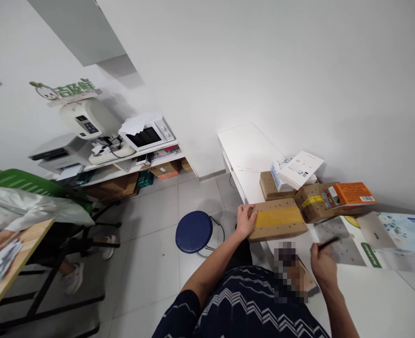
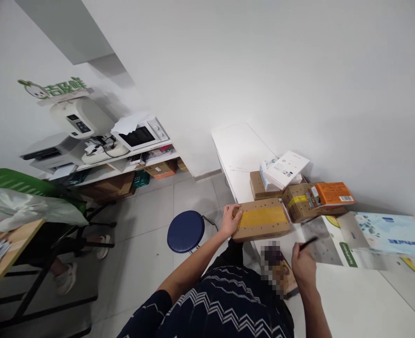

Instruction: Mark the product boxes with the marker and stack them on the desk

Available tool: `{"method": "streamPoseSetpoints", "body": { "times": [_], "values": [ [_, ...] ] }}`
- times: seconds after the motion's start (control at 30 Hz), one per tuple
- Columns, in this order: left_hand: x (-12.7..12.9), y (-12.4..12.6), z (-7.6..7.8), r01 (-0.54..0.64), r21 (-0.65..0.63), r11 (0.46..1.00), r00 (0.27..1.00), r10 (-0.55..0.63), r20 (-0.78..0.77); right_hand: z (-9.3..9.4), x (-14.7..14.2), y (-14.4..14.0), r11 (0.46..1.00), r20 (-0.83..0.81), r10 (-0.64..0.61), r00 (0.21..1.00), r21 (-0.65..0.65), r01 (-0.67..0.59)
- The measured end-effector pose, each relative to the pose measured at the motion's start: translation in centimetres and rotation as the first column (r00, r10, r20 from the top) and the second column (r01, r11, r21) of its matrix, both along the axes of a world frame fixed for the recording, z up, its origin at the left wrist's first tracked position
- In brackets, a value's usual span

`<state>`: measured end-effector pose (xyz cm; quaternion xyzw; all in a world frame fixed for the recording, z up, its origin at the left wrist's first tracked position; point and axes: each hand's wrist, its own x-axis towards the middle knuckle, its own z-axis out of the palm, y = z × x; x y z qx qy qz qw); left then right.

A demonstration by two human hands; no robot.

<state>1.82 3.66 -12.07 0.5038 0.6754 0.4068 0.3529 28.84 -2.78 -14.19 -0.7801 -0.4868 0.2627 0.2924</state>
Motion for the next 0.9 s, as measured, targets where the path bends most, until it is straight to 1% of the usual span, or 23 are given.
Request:
{"method": "streamPoseSetpoints", "body": {
  "times": [0.03, 0.1, 0.13, 0.2, 0.27, 0.37, 0.43, 0.5, 0.6, 0.73, 0.83, 0.9],
  "values": [
    [0.0, 0.1, 0.0, 0.002, -0.002, 1.000, 1.000, -0.002, 0.003, -0.8, 0.5, -0.3, 0.994, 0.052, 0.038, 0.998, -0.102, -0.032],
    [0.0, 0.1, 0.1, 0.003, -0.003, 1.000, 1.000, -0.003, 0.008, -2.3, 0.9, -0.4, 0.960, 0.131, 0.117, 0.984, -0.270, -0.078],
    [0.0, 0.2, 0.1, 0.001, -0.003, 1.000, 1.000, -0.001, 0.010, -2.9, 1.0, -0.2, 0.939, 0.162, 0.158, 0.974, -0.331, -0.097],
    [0.0, 0.2, 0.1, -0.006, -0.003, 1.000, 1.000, 0.006, 0.016, -3.8, 1.0, 0.2, 0.906, 0.221, 0.227, 0.949, -0.406, -0.123],
    [0.0, 0.2, 0.1, -0.014, -0.006, 1.000, 1.000, 0.015, 0.025, -4.0, 0.8, 0.4, 0.894, 0.281, 0.275, 0.919, -0.427, -0.137],
    [0.0, 0.1, 0.0, -0.033, -0.010, 0.999, 0.998, 0.034, 0.051, -3.8, 0.0, -0.4, 0.897, 0.359, 0.336, 0.871, -0.403, -0.180],
    [0.0, 0.1, -0.1, -0.060, -0.014, 0.998, 0.995, 0.061, 0.075, -3.7, -1.1, -1.8, 0.886, 0.379, 0.397, 0.836, -0.397, -0.240],
    [0.0, 0.2, -0.4, -0.096, -0.024, 0.995, 0.990, 0.098, 0.106, -3.9, -2.3, -3.4, 0.860, 0.388, 0.459, 0.800, -0.420, -0.290],
    [0.1, 0.4, -0.9, -0.147, -0.053, 0.988, 0.974, 0.153, 0.167, -4.4, -3.6, -5.3, 0.830, 0.404, 0.509, 0.760, -0.466, -0.308],
    [0.3, 0.8, -1.7, -0.197, -0.121, 0.973, 0.942, 0.222, 0.251, -4.8, -3.8, -5.8, 0.809, 0.411, 0.541, 0.734, -0.492, -0.321],
    [0.4, 0.9, -1.8, -0.208, -0.154, 0.966, 0.922, 0.246, 0.298, -4.7, -3.1, -5.7, 0.805, 0.419, 0.549, 0.723, -0.499, -0.322],
    [0.4, 0.8, -1.7, -0.208, -0.165, 0.964, 0.912, 0.252, 0.323, -4.5, -2.2, -5.9, 0.813, 0.397, 0.527, 0.752, -0.494, -0.309]
  ]
}}
